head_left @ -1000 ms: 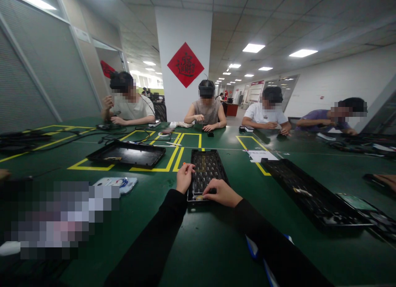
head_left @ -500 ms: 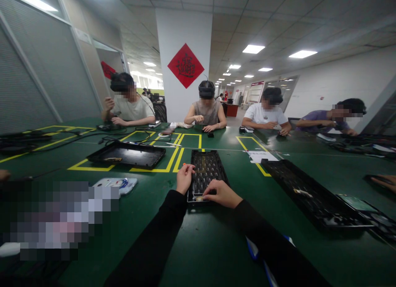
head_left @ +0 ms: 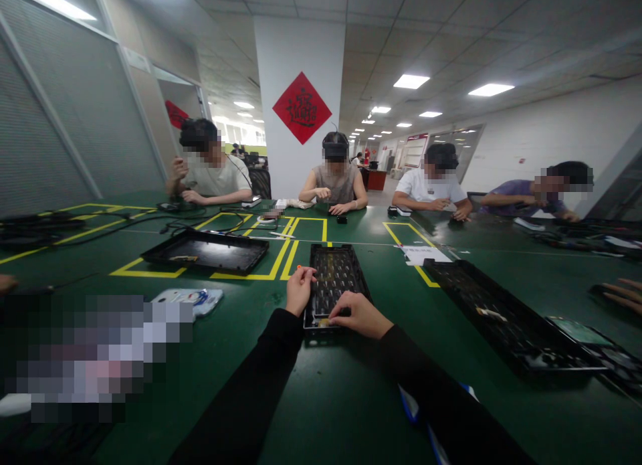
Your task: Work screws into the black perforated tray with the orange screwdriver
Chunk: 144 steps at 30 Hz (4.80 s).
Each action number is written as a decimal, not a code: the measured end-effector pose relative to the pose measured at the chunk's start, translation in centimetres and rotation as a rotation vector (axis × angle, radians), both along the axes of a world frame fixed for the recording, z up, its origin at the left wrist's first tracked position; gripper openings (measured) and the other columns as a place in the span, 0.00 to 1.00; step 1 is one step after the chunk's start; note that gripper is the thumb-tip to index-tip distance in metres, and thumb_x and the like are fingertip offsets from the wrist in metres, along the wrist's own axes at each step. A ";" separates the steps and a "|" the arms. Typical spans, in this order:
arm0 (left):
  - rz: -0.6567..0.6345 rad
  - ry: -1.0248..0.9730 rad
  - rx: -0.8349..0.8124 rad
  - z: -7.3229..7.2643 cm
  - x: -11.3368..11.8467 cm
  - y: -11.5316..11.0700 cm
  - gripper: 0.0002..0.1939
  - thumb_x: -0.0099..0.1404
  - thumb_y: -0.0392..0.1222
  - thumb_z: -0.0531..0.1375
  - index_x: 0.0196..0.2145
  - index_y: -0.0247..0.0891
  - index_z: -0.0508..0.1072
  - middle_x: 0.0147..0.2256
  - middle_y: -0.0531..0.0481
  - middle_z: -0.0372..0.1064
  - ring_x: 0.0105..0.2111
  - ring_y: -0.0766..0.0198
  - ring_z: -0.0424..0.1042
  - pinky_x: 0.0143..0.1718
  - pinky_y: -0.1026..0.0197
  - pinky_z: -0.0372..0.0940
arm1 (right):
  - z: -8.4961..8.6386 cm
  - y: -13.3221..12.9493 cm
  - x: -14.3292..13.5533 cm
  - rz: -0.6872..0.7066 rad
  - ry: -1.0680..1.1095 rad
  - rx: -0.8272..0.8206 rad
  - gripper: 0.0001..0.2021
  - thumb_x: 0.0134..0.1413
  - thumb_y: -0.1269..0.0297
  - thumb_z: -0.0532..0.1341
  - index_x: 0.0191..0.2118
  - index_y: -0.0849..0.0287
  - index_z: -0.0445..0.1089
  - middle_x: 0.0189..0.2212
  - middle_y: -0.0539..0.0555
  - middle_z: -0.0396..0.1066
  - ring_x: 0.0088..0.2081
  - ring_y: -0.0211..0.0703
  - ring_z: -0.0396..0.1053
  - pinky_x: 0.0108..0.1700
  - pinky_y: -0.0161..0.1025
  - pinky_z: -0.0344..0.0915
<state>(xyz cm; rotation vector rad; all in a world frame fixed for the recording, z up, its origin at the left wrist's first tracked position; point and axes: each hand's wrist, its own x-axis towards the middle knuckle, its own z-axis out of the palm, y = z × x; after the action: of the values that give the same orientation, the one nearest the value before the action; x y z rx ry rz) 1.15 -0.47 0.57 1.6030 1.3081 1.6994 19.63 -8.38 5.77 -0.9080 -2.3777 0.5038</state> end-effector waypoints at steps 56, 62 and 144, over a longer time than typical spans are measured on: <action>-0.004 -0.007 0.002 0.0 0.0 0.0 0.15 0.60 0.49 0.51 0.33 0.35 0.71 0.22 0.52 0.66 0.19 0.70 0.61 0.23 0.67 0.56 | 0.1 0.1 -0.2 0.026 0.002 -0.006 0.09 0.48 0.59 0.61 0.31 0.57 0.75 0.29 0.53 0.73 0.33 0.39 0.65 0.39 0.36 0.58; -0.011 -0.024 -0.001 0.0 0.0 0.0 0.15 0.59 0.49 0.51 0.33 0.36 0.71 0.22 0.51 0.66 0.22 0.69 0.64 0.25 0.67 0.58 | 0.0 0.1 -0.2 0.026 0.005 -0.008 0.09 0.47 0.59 0.61 0.31 0.58 0.75 0.28 0.53 0.73 0.33 0.39 0.65 0.38 0.36 0.58; 0.486 0.560 -0.321 2.7 -1.3 -2.5 0.18 0.66 0.48 0.39 0.44 0.35 0.59 0.31 0.42 0.70 0.30 0.57 0.70 0.27 0.62 0.56 | 0.3 -0.2 -0.1 -0.008 0.100 -0.039 0.08 0.47 0.61 0.61 0.30 0.57 0.74 0.29 0.52 0.72 0.34 0.40 0.66 0.40 0.37 0.59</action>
<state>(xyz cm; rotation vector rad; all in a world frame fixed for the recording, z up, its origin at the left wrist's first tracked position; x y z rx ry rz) -0.16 -3.01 3.27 1.7166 2.2678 1.2026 19.56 -8.63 6.09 -0.8882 -2.2805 0.5809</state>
